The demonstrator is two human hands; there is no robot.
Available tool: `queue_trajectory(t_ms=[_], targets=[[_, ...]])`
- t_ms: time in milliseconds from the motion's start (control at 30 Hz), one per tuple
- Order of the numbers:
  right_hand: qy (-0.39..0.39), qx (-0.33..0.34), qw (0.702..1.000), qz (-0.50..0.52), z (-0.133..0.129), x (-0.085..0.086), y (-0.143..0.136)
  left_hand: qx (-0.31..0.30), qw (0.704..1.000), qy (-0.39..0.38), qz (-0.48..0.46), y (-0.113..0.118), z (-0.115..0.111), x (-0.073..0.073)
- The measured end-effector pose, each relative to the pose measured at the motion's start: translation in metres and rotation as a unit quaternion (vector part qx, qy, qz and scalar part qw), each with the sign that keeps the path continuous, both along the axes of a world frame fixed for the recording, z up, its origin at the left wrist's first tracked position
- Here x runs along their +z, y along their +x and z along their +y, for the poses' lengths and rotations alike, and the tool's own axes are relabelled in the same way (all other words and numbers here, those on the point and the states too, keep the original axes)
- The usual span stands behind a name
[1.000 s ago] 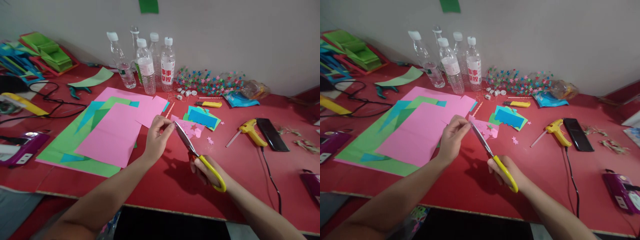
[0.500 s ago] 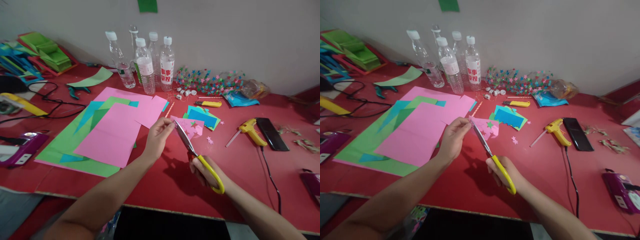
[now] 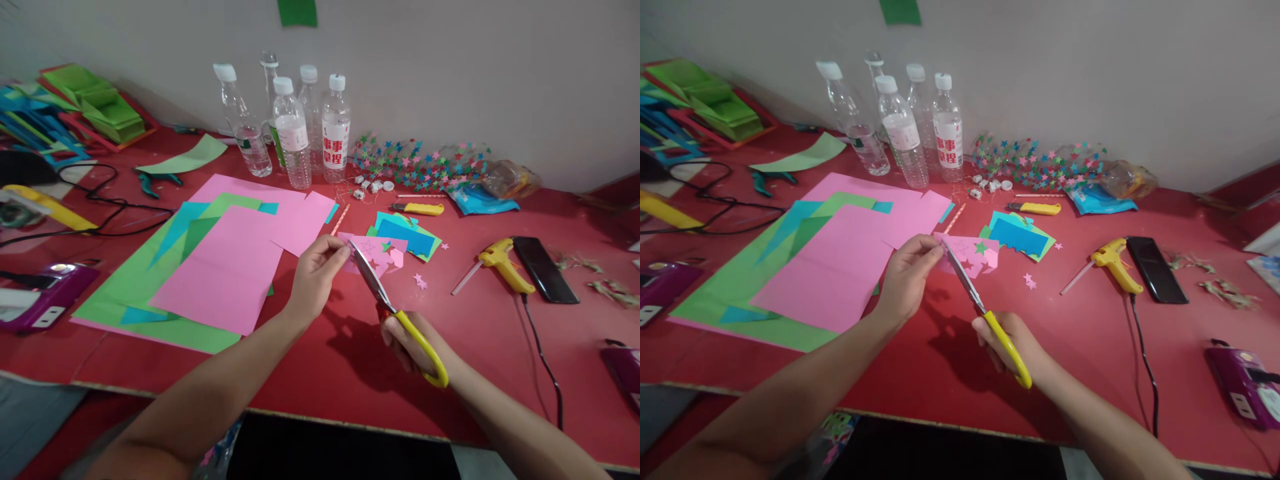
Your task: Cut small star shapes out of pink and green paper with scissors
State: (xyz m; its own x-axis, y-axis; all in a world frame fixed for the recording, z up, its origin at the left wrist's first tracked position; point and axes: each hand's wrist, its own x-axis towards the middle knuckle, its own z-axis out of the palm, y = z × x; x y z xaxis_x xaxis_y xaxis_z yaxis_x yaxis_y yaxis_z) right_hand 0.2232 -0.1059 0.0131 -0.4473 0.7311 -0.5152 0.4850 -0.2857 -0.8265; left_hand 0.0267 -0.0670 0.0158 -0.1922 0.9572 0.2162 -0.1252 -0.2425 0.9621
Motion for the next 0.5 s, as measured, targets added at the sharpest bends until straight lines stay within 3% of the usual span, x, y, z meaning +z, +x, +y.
queue_trajectory(t_ms=[200, 300, 500], targets=[[-0.017, -0.006, 1.0, -0.01, 0.001, -0.002, 0.001, 0.01, 1.0, -0.005, -0.006, 0.001, -0.001, 0.0], [0.02, -0.025, 0.999, 0.022, 0.006, -0.003, 0.002, 0.001, 0.999, -0.014, -0.05, 0.001, 0.001, -0.001], [0.164, -0.178, 0.967, 0.081, 0.03, -0.003, 0.01, -0.033, 0.996, -0.072, -0.045, 0.008, 0.005, -0.011]])
